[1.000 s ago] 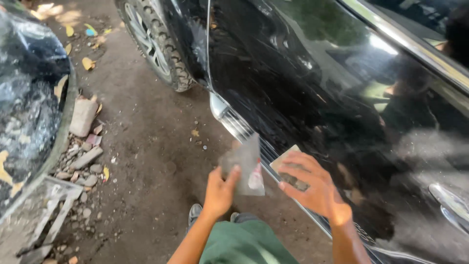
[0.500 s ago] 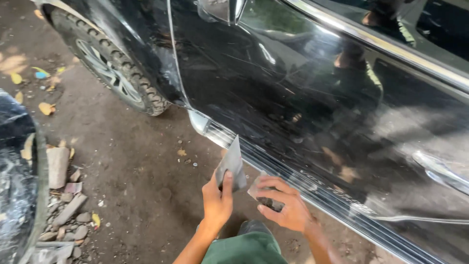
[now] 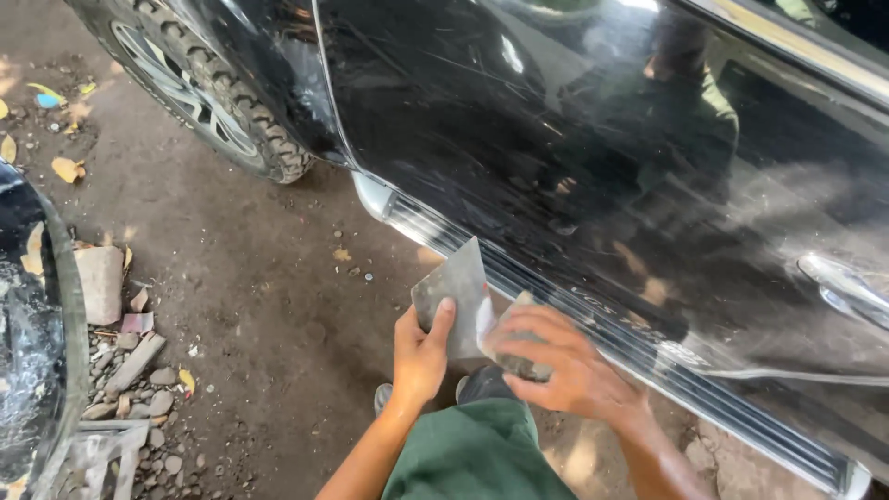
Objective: The person prepares sandpaper by rubbing it against a metal block, then applies a substance from a tube onto the sandpaper. They proceed to sand the side panel and front fender of a black car using the sandpaper.
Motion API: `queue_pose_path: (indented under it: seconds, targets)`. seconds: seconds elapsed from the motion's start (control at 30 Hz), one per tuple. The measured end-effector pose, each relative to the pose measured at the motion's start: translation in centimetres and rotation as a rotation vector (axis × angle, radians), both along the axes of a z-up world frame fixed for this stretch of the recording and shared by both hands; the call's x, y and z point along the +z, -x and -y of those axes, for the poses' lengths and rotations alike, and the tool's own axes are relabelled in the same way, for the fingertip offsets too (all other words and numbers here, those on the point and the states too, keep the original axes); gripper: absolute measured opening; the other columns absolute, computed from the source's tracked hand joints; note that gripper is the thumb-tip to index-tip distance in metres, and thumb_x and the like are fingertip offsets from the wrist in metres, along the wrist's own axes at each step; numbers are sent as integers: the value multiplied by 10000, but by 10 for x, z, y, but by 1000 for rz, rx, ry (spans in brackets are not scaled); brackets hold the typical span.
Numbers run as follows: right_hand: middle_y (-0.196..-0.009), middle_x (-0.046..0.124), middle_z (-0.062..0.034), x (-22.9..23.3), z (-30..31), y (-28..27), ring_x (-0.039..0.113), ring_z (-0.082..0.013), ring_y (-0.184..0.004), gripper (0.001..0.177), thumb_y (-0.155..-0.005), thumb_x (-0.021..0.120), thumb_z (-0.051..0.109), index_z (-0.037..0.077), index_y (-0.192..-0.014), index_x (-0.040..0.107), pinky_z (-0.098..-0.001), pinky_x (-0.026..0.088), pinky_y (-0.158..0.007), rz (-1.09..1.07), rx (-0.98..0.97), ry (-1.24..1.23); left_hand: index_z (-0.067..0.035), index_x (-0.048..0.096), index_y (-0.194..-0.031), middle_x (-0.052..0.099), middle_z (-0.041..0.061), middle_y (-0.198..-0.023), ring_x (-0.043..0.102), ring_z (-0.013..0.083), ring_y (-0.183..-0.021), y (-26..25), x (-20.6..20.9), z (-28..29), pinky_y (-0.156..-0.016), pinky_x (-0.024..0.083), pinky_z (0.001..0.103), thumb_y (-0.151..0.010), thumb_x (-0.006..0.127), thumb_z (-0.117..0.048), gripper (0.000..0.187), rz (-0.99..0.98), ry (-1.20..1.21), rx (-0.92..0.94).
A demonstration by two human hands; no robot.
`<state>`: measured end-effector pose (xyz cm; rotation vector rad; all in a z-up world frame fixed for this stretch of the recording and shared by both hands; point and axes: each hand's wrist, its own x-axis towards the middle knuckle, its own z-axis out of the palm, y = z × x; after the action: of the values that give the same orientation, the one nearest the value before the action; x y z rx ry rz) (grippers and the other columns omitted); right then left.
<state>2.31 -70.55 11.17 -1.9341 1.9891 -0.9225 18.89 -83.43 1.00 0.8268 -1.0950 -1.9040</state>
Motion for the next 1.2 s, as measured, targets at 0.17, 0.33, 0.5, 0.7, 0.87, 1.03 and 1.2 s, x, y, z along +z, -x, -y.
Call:
queue_pose_path:
  seconds: [0.17,0.33,0.5,0.7,0.87,1.03,1.2]
  targets:
    - [-1237,703,-70,8,4,-1,613,-273,-1280,326,-732,847,165,110,-1049,798,-410,504,-1052,26,35,-3,22,701,-1122,750,46,-966,627,84,-872,2,4,-8,-788,525,271,-1016,607,-223,283,124,78,-34]
    - [-1206,704,-55,-2,6,-4,638,-238,-1248,327,-750,845,150,110,-1072,801,-395,534,-1038,91,74,-29,21,698,-1117,755,50,-962,632,82,-878,0,8,-9,-801,530,278,-1023,598,-211,270,135,126,-44]
    - [-1267,695,-97,-39,10,-7,612,-297,-1293,377,-748,857,92,82,-1116,781,-447,495,-1086,126,212,83,44,689,-1144,752,84,-1015,649,99,-890,1,-9,-7,-804,541,287,-1016,609,-185,273,-4,-52,10]
    - [-1298,668,-121,-55,22,4,588,-313,-1316,431,-707,884,84,87,-1122,768,-457,496,-1084,470,206,90,49,624,-1217,743,96,-1040,711,172,-896,-25,3,3,-816,577,360,-965,621,-160,327,-223,-551,78]
    - [-1196,727,-58,-9,25,3,615,-280,-1278,341,-685,887,120,120,-1017,808,-431,508,-1045,-18,134,-93,43,645,-1215,743,110,-1014,705,191,-829,-32,-4,1,-651,526,349,-989,621,-182,320,-127,-470,68]
    - [-1217,691,-50,-10,31,-32,563,-300,-1311,325,-737,851,173,123,-1054,795,-454,451,-1086,-65,238,12,-64,712,-1243,682,147,-664,580,175,-549,-30,42,-10,-535,479,338,-1026,574,-233,308,431,320,-42]
    - [-1231,702,-40,-29,30,-16,561,-287,-1306,307,-735,846,192,133,-1034,808,-456,440,-1070,2,291,-141,-46,664,-1283,691,131,-751,618,112,-637,-26,26,-13,-592,521,316,-1049,559,-234,318,327,500,131]
